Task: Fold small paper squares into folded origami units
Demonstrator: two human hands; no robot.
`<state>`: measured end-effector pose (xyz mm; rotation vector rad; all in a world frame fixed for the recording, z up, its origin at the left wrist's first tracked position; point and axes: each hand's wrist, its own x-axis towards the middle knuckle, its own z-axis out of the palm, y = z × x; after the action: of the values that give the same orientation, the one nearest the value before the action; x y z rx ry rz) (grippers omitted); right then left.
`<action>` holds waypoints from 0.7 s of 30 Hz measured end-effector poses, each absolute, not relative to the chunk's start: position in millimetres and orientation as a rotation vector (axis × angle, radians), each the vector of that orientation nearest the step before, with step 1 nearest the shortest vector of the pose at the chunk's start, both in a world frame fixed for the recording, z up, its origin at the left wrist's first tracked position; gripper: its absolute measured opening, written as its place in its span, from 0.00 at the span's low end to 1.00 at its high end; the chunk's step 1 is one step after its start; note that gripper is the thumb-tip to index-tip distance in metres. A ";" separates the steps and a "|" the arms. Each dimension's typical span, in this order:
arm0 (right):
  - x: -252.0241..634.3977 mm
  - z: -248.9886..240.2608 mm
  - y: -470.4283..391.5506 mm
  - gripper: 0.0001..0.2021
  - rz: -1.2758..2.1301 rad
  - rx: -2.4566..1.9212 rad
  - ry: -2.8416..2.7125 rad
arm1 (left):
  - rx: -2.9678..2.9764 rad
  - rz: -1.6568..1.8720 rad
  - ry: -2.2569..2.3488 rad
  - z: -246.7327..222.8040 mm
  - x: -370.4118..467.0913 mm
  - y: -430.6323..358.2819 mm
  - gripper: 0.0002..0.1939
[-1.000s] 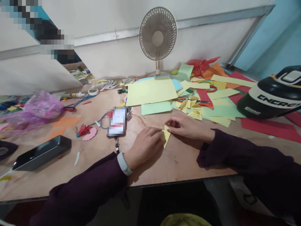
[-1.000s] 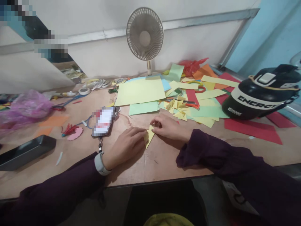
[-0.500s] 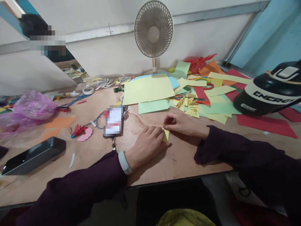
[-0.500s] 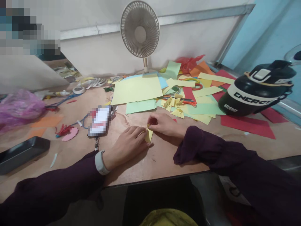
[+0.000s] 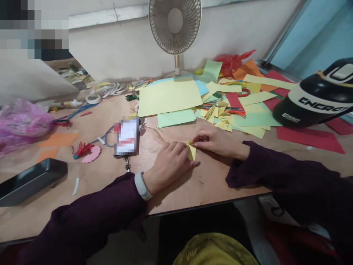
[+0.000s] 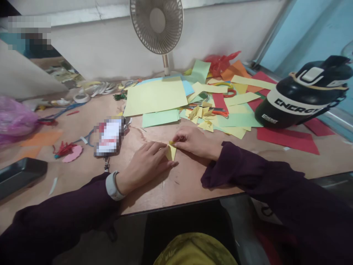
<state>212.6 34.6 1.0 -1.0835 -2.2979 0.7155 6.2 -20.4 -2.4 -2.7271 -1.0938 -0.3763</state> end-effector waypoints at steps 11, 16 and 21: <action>220.3 2.3 26.4 0.11 0.353 -0.896 -2.521 | -2.785 -0.515 -1.222 -4.2 5.3 -16.1 0.25; 220.1 11.9 29.4 0.07 0.719 -1.117 -2.354 | -2.747 -0.378 -1.106 -2.8 6.5 -18.0 0.21; 212.0 18.2 46.7 0.08 1.324 -1.416 -2.081 | -2.725 -0.329 -1.028 -4.5 6.4 -18.7 0.21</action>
<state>212.0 46.7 18.2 -1.4157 -2.0807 1.3236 6.4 -18.7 -4.5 -2.7253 -1.0283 -0.3285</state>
